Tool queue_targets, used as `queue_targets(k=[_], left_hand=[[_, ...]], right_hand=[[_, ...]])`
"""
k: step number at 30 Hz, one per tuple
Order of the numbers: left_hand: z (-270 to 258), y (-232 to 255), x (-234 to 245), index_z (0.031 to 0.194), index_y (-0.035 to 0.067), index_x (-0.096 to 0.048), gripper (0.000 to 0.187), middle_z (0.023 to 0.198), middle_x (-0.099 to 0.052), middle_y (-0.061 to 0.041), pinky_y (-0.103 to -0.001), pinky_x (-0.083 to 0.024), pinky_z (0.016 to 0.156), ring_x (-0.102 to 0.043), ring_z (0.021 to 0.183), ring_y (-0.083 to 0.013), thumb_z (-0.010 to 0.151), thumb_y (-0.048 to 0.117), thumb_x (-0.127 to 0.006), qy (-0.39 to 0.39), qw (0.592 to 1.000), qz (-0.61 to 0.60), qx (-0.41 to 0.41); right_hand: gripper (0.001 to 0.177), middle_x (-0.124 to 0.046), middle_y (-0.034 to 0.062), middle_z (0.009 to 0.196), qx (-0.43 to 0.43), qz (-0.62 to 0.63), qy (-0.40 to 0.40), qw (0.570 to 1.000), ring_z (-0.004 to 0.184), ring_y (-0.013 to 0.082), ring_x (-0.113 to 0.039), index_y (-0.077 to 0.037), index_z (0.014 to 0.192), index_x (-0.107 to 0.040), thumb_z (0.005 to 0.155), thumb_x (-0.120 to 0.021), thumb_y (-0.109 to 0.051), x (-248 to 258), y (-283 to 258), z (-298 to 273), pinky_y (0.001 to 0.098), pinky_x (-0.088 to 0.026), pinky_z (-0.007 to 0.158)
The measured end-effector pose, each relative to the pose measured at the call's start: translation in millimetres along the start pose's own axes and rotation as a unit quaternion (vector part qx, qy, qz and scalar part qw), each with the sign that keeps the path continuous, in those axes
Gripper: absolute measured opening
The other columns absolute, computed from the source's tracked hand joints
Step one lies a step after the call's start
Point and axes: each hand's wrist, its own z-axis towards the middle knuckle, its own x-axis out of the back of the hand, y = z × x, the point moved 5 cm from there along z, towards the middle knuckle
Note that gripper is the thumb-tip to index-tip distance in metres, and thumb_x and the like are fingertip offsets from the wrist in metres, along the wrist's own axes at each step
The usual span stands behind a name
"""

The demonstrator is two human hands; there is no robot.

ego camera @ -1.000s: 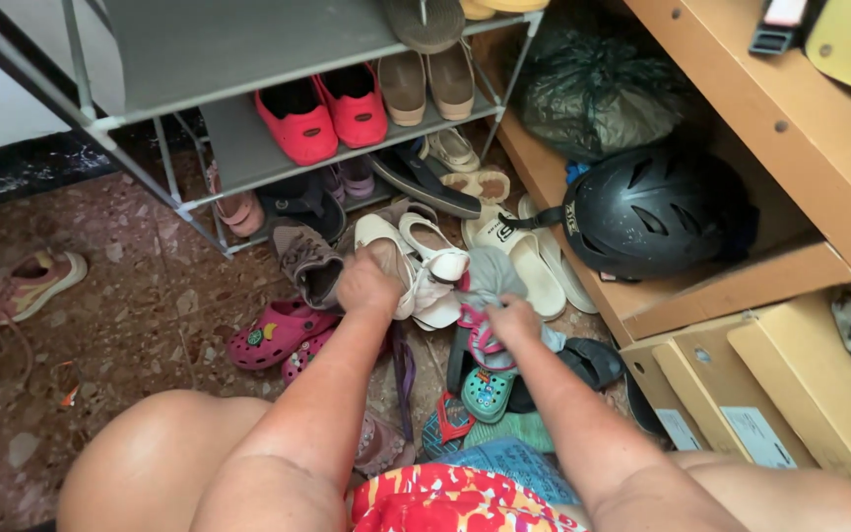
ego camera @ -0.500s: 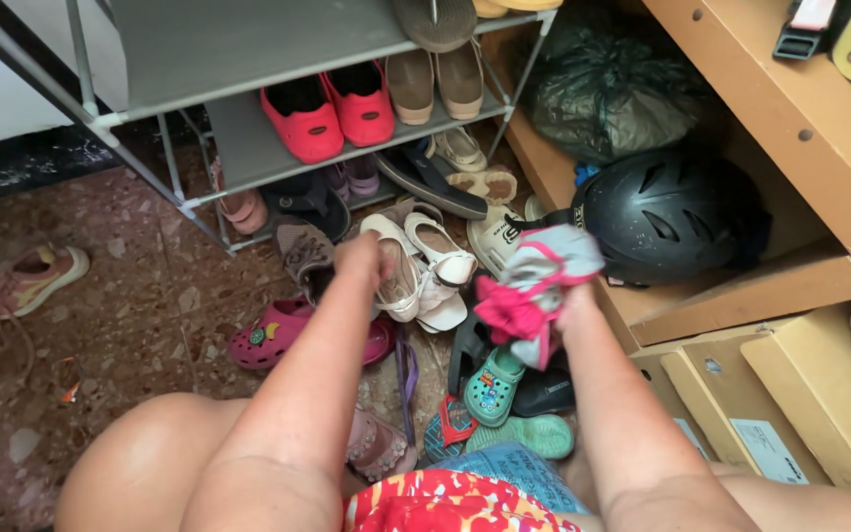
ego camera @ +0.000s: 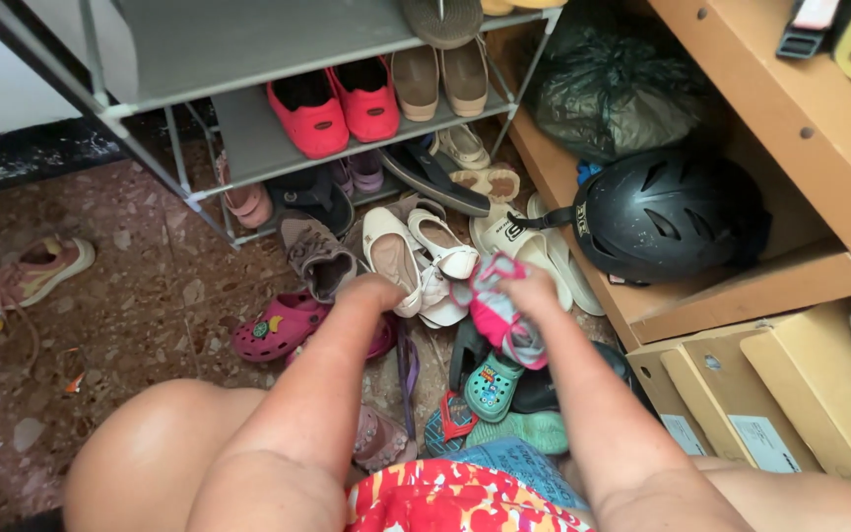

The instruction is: Cleaning and organizing various pairs of shoes and boots on a shoe rack.

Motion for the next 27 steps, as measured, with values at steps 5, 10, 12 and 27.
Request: queue_targets(k=[5, 10, 12, 27], left_hand=[[-45, 8, 35, 0.121, 0.002, -0.074, 0.053, 0.123, -0.075, -0.02, -0.044, -0.057, 0.092, -0.075, 0.109, -0.0343, 0.087, 0.041, -0.064, 0.021, 0.969, -0.237, 0.072], [-22, 13, 65, 0.124, -0.007, -0.066, 0.049, 0.118, -0.072, -0.027, -0.049, -0.06, 0.082, -0.074, 0.105, -0.0403, 0.081, 0.016, -0.066, 0.162, 0.87, -0.465, 0.036], [-24, 33, 93, 0.124, -0.006, -0.061, 0.058, 0.109, -0.071, -0.027, -0.041, -0.057, 0.086, -0.072, 0.103, -0.0383, 0.071, 0.013, -0.074, 0.301, 0.867, -0.387, -0.088], [-177, 144, 90, 0.118, 0.004, -0.067, 0.059, 0.099, -0.075, -0.01, -0.039, -0.059, 0.082, -0.072, 0.089, -0.0229, 0.062, 0.012, -0.083, -0.176, 0.785, -0.513, -0.299]], right_hand=[[0.039, -0.077, 0.0121, 0.099, -0.006, 0.194, 0.024, 0.981, 0.083, 0.0225, -0.075, -0.003, 0.112, -0.074, 0.073, -0.077, -0.003, 67, -67, -17, 0.0362, -0.06, 0.076], [0.041, -0.076, 0.0099, 0.097, 0.047, 0.33, 0.051, 0.941, 0.082, 0.0227, -0.075, -0.003, 0.112, -0.073, 0.072, -0.07, 0.003, 129, -128, -49, 0.037, -0.061, 0.074], [0.037, -0.077, 0.0114, 0.101, 0.119, 0.465, 0.024, 0.877, 0.086, 0.0241, -0.076, 0.001, 0.112, -0.072, 0.076, -0.065, 0.002, 144, -152, -55, 0.037, -0.063, 0.079], [0.041, -0.073, 0.0048, 0.106, 0.339, 0.372, 0.09, 0.859, 0.094, 0.011, -0.069, 0.0, 0.116, -0.068, 0.08, -0.086, -0.007, 98, -192, -73, 0.0271, -0.058, 0.084]])
